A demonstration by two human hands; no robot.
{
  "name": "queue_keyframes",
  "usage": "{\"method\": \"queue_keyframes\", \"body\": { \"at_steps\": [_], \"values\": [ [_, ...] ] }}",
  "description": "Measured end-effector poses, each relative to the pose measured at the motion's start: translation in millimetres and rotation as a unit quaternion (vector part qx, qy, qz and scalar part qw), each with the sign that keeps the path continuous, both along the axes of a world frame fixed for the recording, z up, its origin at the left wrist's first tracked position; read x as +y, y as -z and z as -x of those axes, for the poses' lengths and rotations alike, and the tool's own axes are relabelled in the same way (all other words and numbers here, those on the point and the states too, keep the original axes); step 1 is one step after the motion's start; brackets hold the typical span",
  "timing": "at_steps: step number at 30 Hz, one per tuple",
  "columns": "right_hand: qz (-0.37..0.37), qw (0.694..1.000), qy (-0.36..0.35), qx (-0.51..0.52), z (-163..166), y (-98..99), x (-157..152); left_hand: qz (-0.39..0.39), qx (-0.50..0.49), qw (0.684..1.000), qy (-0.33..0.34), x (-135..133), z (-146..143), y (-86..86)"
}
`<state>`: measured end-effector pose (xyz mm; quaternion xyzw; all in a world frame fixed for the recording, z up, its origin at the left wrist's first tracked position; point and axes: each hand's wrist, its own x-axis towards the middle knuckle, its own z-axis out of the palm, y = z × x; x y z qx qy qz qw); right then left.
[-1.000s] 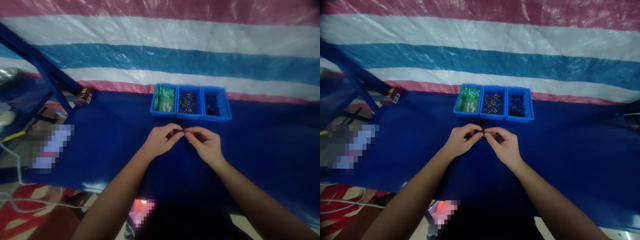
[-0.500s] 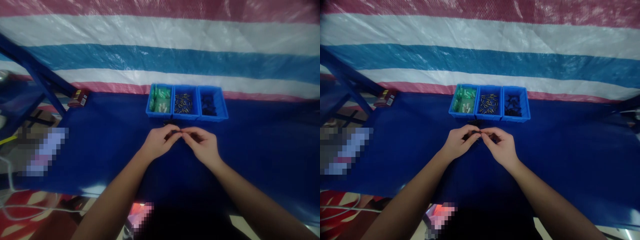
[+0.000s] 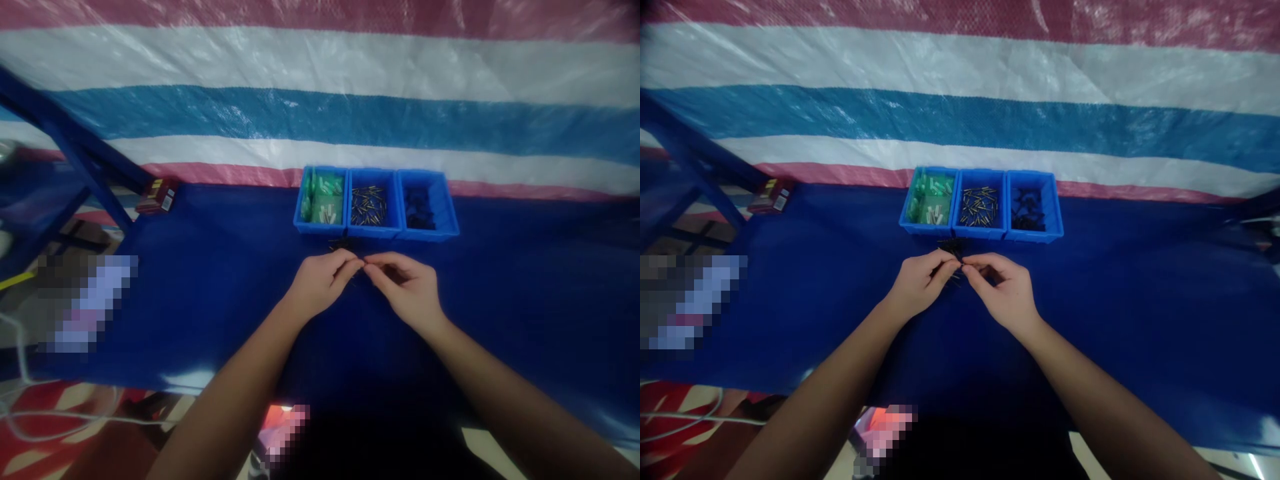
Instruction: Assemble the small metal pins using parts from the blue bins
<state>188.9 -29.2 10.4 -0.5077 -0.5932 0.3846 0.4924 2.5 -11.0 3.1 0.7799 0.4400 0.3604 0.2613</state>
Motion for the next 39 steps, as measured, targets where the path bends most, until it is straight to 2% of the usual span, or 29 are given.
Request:
{"method": "queue_keyframes", "body": {
  "at_steps": [6, 14, 22, 28, 34, 39],
  "values": [
    [0.009, 1.0, -0.003, 0.017, -1.4, 1.0, 0.3, -0.009, -0.05, 0.999, -0.008, -3.1, -1.3, 4.8],
    [-0.034, 0.999, -0.017, -0.031, -2.2, 0.0, -1.8, -0.018, 0.022, 1.0, 0.01, -1.3, 2.1, -0.9],
    [-0.016, 1.0, -0.013, -0.018, -3.6, 0.1, 0.3, -0.029, -0.037, 0.999, -0.008, -3.1, -0.5, 4.8],
    [-0.057, 0.996, -0.029, -0.059, -1.5, -1.6, -1.9, -0.018, 0.021, 1.0, 0.005, -1.2, 1.5, 2.2],
    [-0.096, 0.988, -0.041, -0.11, -0.8, -4.5, -2.3, -0.038, 0.027, 0.999, 0.021, 0.4, 3.3, 3.6],
    [-0.057, 0.993, -0.028, -0.099, -1.5, -3.5, -4.0, -0.028, -0.018, 0.999, 0.019, -3.0, 1.8, 2.6]
  ]
}}
